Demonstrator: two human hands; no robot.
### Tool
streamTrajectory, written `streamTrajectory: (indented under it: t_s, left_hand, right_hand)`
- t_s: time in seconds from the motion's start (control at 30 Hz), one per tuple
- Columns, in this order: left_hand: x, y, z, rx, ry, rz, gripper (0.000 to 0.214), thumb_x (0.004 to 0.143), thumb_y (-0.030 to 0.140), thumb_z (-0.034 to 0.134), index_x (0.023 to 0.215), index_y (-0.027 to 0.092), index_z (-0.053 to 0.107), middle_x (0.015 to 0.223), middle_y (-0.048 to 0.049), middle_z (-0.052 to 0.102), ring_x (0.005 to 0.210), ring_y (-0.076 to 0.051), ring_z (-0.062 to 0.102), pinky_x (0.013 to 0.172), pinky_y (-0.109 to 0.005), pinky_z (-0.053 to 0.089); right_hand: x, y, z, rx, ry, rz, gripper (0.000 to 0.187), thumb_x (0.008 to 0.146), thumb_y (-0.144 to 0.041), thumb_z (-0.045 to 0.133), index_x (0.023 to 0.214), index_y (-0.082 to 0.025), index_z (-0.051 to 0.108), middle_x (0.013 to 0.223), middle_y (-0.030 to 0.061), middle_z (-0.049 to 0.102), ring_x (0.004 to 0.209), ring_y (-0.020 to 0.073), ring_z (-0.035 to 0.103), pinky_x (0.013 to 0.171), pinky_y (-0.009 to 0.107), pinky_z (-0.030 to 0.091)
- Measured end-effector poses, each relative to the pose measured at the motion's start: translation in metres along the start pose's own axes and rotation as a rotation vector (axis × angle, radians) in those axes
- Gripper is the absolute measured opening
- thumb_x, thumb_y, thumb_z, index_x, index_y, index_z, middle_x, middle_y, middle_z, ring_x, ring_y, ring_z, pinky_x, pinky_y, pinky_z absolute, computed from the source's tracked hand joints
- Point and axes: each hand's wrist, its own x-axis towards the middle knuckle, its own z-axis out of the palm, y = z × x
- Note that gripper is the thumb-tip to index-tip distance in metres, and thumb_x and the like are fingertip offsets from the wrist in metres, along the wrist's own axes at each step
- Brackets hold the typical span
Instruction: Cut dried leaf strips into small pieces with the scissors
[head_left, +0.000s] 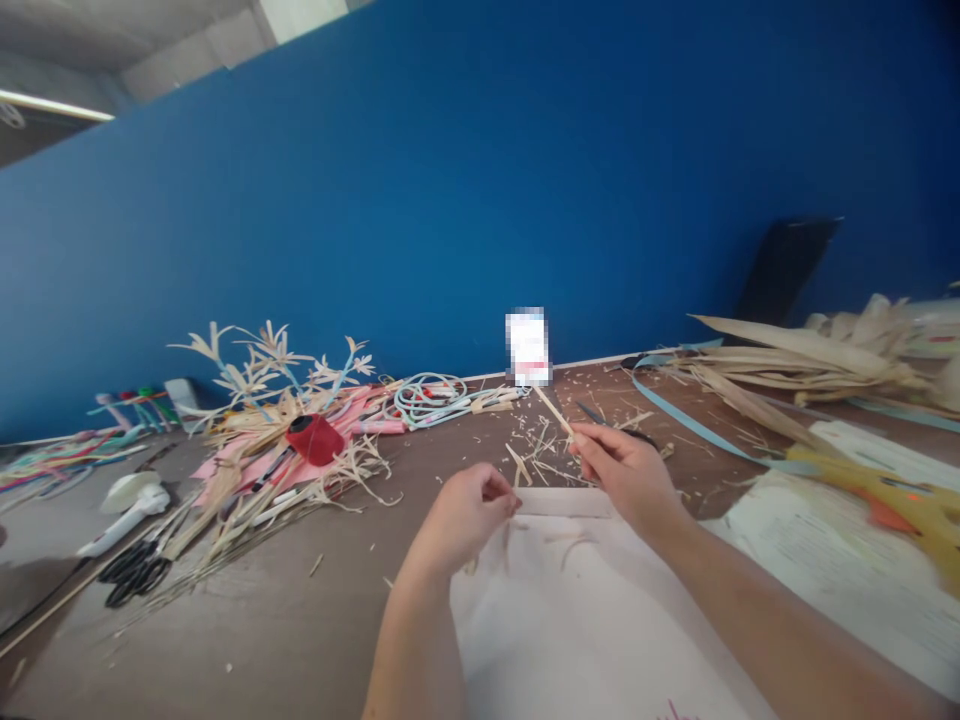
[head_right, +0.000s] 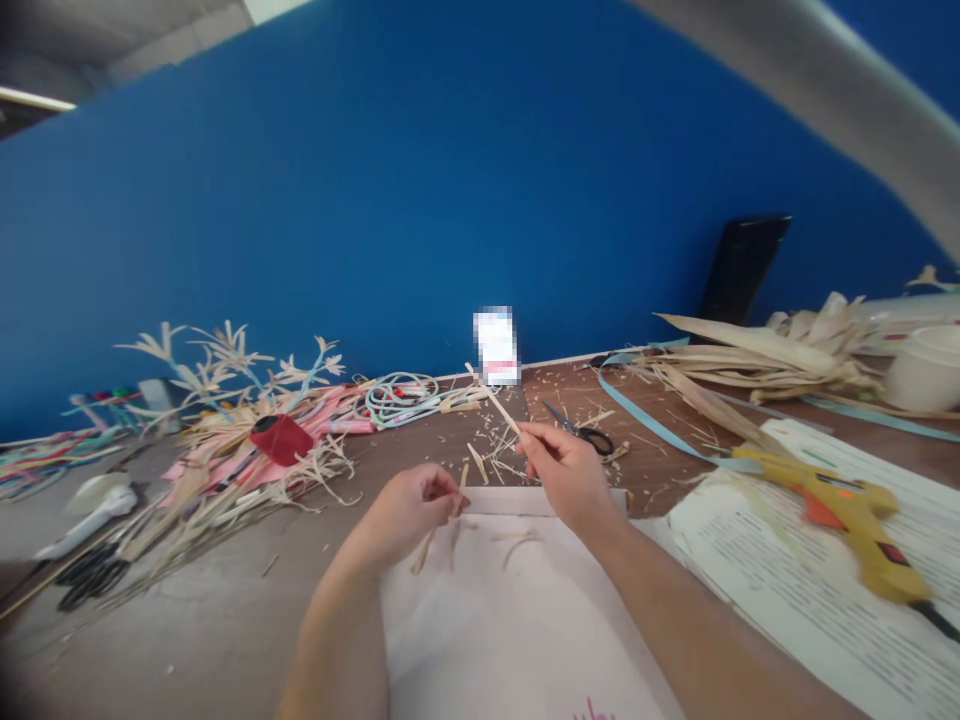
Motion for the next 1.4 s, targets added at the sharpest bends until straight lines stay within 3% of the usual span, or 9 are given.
streamTrajectory:
  t_s: [0.13,0.23,0.63,0.9,1.13,1.4]
  left_hand:
    - [0.005,0.006,0.008,-0.472,-0.1,-0.017,0.019,0.07,0.025,0.058,0.086,0.015,0.055,0.076,-0.0063,0.066,0.067,-0.012,0.058,0.062,-0.023,0.043]
    - [0.004,0.01,0.012,-0.613,-0.114,0.006,0.031,0.069,0.028,0.062,0.096,0.013,0.056,0.081,-0.0076,0.066,0.068,-0.011,0.058,0.065,-0.023,0.044]
    - [0.004,0.012,0.013,-0.625,-0.051,-0.045,0.028,0.067,0.032,0.065,0.085,0.012,0.06,0.084,-0.0088,0.066,0.065,-0.01,0.057,0.062,-0.022,0.046]
    - [0.007,0.009,0.015,-0.589,-0.043,-0.028,0.027,0.068,0.034,0.063,0.085,0.013,0.062,0.074,-0.0049,0.063,0.068,-0.012,0.057,0.056,-0.02,0.046]
    - [0.008,0.007,0.019,-0.593,-0.102,-0.053,0.031,0.073,0.041,0.057,0.084,0.012,0.063,0.081,-0.0093,0.064,0.071,-0.014,0.059,0.056,-0.023,0.048]
    - [0.009,0.004,0.02,-0.597,-0.155,-0.076,0.025,0.07,0.032,0.063,0.085,0.012,0.064,0.078,-0.0085,0.065,0.07,-0.013,0.06,0.06,-0.024,0.049]
  right_hand:
    - [-0.004,-0.004,0.002,0.045,-0.054,-0.009,0.038,0.074,-0.042,0.056,0.099,-0.015,0.065,0.073,0.0054,0.064,0.051,0.0104,0.05,0.043,0.022,0.037]
    - [-0.006,-0.006,0.002,0.04,-0.084,-0.012,0.037,0.075,-0.043,0.056,0.097,-0.015,0.065,0.073,0.005,0.064,0.05,0.0103,0.049,0.043,0.022,0.037]
    - [-0.007,-0.009,0.001,0.003,-0.133,0.001,0.035,0.075,-0.043,0.055,0.095,-0.017,0.066,0.072,0.004,0.065,0.051,0.0111,0.051,0.048,0.024,0.04]
    - [-0.018,-0.017,0.007,0.112,-0.504,0.106,0.043,0.076,-0.038,0.057,0.113,-0.018,0.058,0.073,0.0022,0.061,0.05,0.0084,0.048,0.044,0.02,0.035]
    - [-0.014,-0.014,0.008,0.164,-0.353,0.168,0.036,0.073,-0.038,0.059,0.103,-0.02,0.064,0.074,0.0012,0.06,0.05,0.007,0.046,0.045,0.02,0.036]
    - [-0.012,-0.014,0.008,0.185,-0.318,0.195,0.041,0.07,-0.043,0.06,0.103,-0.02,0.064,0.075,0.0024,0.061,0.05,0.0075,0.047,0.047,0.022,0.038]
